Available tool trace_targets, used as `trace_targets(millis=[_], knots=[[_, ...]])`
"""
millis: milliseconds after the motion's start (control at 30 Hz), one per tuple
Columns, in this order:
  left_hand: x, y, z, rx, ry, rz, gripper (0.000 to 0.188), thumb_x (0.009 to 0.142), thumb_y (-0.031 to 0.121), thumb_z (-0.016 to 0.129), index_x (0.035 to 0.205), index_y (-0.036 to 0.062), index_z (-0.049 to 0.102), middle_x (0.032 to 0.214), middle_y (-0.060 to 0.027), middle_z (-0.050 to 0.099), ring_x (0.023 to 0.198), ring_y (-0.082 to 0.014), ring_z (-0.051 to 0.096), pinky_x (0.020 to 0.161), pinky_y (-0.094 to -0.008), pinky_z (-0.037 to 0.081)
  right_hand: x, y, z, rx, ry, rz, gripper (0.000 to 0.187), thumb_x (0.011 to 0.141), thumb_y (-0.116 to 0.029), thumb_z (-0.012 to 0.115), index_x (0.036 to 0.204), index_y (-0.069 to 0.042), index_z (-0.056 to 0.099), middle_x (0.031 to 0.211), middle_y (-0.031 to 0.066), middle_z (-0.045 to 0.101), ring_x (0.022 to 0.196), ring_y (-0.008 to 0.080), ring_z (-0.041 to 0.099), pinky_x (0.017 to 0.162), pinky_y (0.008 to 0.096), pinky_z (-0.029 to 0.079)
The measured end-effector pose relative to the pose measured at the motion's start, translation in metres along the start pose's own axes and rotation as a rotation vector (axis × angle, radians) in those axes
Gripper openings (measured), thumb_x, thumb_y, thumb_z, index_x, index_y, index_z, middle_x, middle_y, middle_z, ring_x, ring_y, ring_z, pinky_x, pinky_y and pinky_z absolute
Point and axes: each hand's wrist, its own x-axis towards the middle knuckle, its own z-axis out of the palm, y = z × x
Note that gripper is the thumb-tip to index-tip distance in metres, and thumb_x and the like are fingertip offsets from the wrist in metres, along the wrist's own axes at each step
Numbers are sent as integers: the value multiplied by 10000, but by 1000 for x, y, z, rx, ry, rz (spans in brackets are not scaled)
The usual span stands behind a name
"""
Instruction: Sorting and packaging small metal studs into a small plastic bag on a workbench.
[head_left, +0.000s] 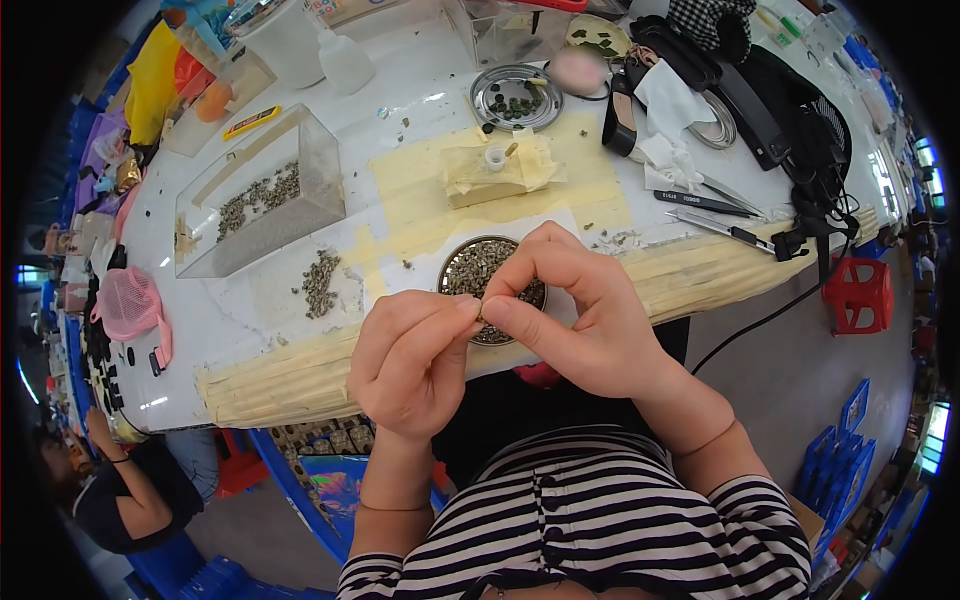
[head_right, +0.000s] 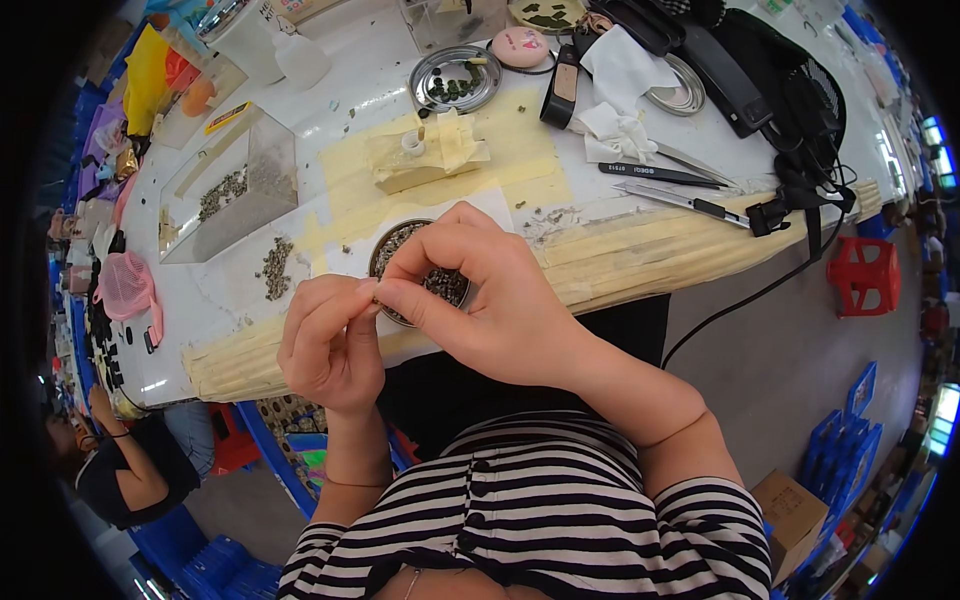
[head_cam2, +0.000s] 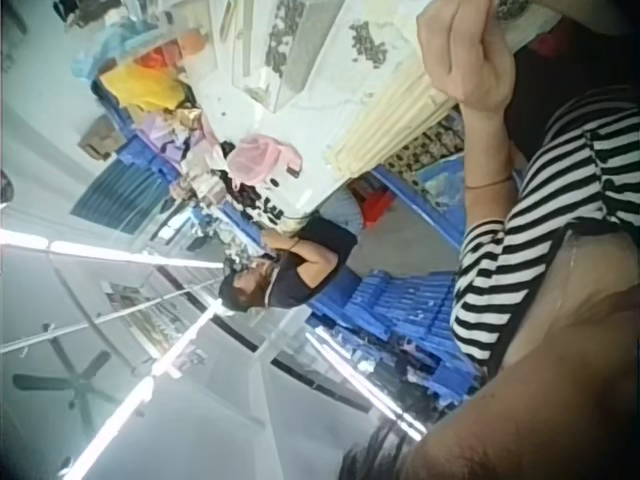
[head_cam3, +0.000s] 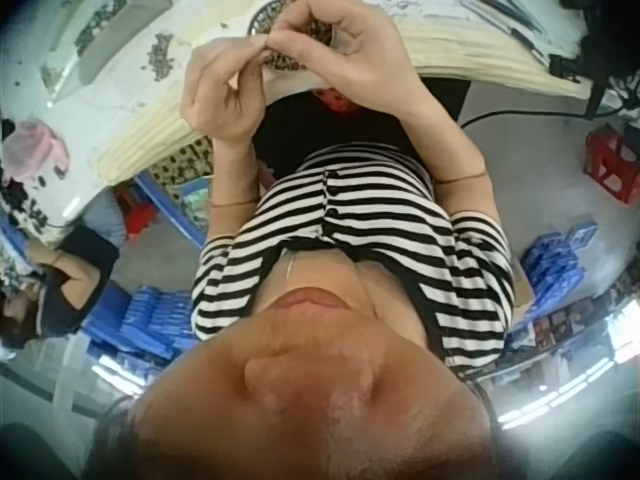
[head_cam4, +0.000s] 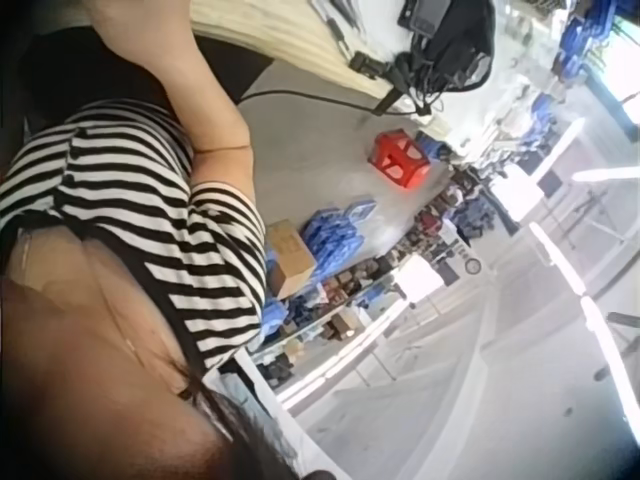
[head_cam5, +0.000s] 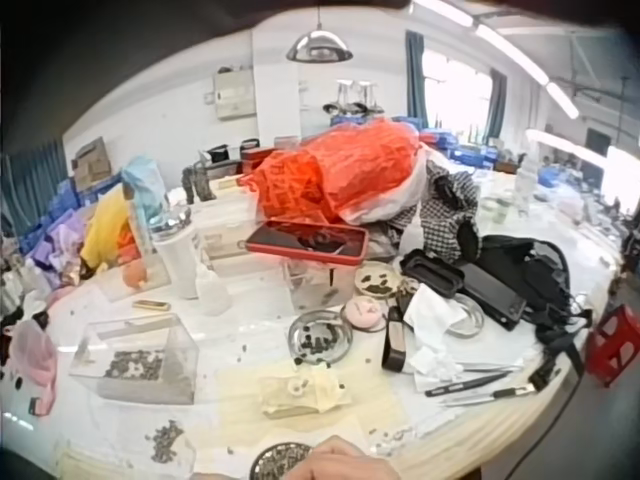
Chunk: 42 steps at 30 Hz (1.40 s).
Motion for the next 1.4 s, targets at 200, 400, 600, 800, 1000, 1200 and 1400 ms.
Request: trace_targets(millis=[200,400,600,800,1000,1200,1400], knots=[[0,-1,-3,-94,7,-21,203,757,-50,773,944,-4,708,876,-106,692,732,-227,645,630,-301,521,-3,-5,6,40,52,17,90,838,-98,747,871,-38,689,789,27,656,814,182,544,746,303,447],[-6,5,0,185,19,122,243,741,-84,763,960,4,705,901,-96,683,754,-248,664,640,-318,552,-12,-4,8,-397,163,-324,125,756,-66,764,847,-66,679,790,23,645,793,225,557,744,340,434],[-16,22,-5,269,-66,79,265,733,-94,755,970,11,700,909,-93,675,752,-253,669,633,-320,566,-26,-1,14,-504,227,-399,146,736,-77,776,839,-83,672,781,14,627,753,224,568,720,344,432],[-21,30,-13,-22,-123,0,290,710,-86,765,973,23,709,906,-90,687,759,-244,671,633,-303,556,-44,-8,-4,182,-117,170,49,877,-13,695,921,-13,676,852,29,650,696,64,558,567,194,422],[-23,36,-4,-114,-125,-44,305,693,-72,773,974,30,715,918,-90,697,772,-240,676,642,-298,556,-55,-11,-4,616,-113,441,99,938,-75,669,981,11,646,830,14,649,700,31,585,610,184,471],[-16,46,3,147,-194,26,223,768,-67,741,970,14,691,880,-111,685,740,-259,655,650,-331,549,-60,1,-7,295,29,145,83,909,-48,691,959,11,661,831,38,666,696,61,621,591,211,497],[-17,43,8,250,-264,34,212,759,-61,751,956,-8,692,865,-105,685,727,-264,656,640,-327,543,-55,10,-10,-306,134,-257,73,867,-33,732,902,-2,676,812,35,662,670,60,629,554,211,497]])
